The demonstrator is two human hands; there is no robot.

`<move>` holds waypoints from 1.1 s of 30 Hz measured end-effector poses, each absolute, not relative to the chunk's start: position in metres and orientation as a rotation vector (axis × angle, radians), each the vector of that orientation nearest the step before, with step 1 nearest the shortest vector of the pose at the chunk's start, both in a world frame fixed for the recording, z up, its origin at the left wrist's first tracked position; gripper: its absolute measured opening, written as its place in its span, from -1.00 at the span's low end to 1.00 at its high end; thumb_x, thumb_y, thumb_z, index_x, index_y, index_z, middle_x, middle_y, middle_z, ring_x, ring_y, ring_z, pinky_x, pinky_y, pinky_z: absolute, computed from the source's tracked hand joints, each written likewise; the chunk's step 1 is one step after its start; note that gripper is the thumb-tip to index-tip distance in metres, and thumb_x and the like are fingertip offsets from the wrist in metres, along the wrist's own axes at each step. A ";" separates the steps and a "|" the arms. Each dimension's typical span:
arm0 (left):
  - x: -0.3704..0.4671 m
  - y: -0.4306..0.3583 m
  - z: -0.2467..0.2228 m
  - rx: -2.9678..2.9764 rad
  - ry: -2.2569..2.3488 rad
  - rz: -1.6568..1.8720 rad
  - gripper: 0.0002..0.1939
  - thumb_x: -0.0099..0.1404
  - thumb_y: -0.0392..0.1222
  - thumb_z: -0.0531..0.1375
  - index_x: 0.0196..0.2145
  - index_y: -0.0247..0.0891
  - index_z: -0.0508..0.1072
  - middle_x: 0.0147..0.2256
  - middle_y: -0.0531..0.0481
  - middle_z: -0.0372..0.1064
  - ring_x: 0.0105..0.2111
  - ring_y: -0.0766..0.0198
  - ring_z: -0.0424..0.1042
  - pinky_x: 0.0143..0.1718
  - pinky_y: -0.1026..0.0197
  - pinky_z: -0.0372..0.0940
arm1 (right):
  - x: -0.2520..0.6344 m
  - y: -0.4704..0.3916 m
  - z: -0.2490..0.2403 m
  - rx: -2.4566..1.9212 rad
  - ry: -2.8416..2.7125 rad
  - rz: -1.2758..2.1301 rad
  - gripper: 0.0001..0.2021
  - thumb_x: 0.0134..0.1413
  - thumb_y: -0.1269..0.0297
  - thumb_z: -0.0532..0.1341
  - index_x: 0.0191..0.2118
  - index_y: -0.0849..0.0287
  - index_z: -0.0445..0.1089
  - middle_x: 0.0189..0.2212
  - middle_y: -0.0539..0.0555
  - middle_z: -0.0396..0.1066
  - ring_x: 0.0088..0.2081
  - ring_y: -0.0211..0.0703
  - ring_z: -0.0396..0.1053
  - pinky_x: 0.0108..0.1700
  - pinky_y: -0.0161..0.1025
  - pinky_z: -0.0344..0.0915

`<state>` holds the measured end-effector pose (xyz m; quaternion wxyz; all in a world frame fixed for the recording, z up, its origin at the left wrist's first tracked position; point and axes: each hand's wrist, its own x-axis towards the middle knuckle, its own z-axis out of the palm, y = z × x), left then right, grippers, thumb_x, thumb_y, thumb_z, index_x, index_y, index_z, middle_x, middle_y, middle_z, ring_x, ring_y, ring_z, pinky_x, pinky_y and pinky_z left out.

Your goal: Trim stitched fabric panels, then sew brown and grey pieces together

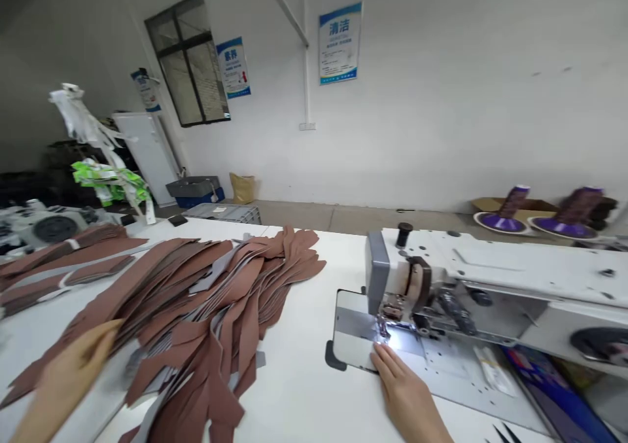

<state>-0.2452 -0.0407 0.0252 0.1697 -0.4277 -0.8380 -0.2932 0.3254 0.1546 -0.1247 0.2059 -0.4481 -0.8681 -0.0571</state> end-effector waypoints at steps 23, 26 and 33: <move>-0.033 0.222 -0.009 -2.023 -2.035 -0.094 -0.58 0.38 -0.28 -0.14 -0.29 -0.42 0.50 -0.31 -0.29 0.46 -0.23 -0.04 0.42 -0.25 0.06 0.28 | 0.315 0.143 -0.101 -1.284 -2.425 -0.049 -0.53 0.06 0.62 -0.01 0.05 0.27 0.40 0.11 0.21 0.28 0.14 0.04 0.25 0.13 -0.04 0.28; -0.031 0.220 -0.008 -2.012 -2.074 -0.123 -0.62 0.28 -0.47 -0.12 -0.31 -0.43 0.50 -0.29 -0.29 0.47 -0.20 0.00 0.42 -0.24 0.10 0.28 | 0.315 0.143 -0.102 -1.253 -2.391 -0.051 -0.53 0.06 0.62 0.00 0.04 0.25 0.41 0.10 0.20 0.30 0.15 0.01 0.24 0.14 -0.06 0.27; -0.043 0.231 0.007 -1.783 -2.298 -0.469 -0.75 0.24 -0.37 -0.03 -0.33 -0.38 0.45 -0.39 -0.23 0.49 -0.37 0.06 0.48 -0.39 0.18 0.28 | 0.311 0.139 -0.093 -1.295 -2.427 -0.043 -0.49 -0.05 0.67 0.02 0.05 0.33 0.39 0.11 0.22 0.29 0.17 0.05 0.22 0.17 -0.04 0.25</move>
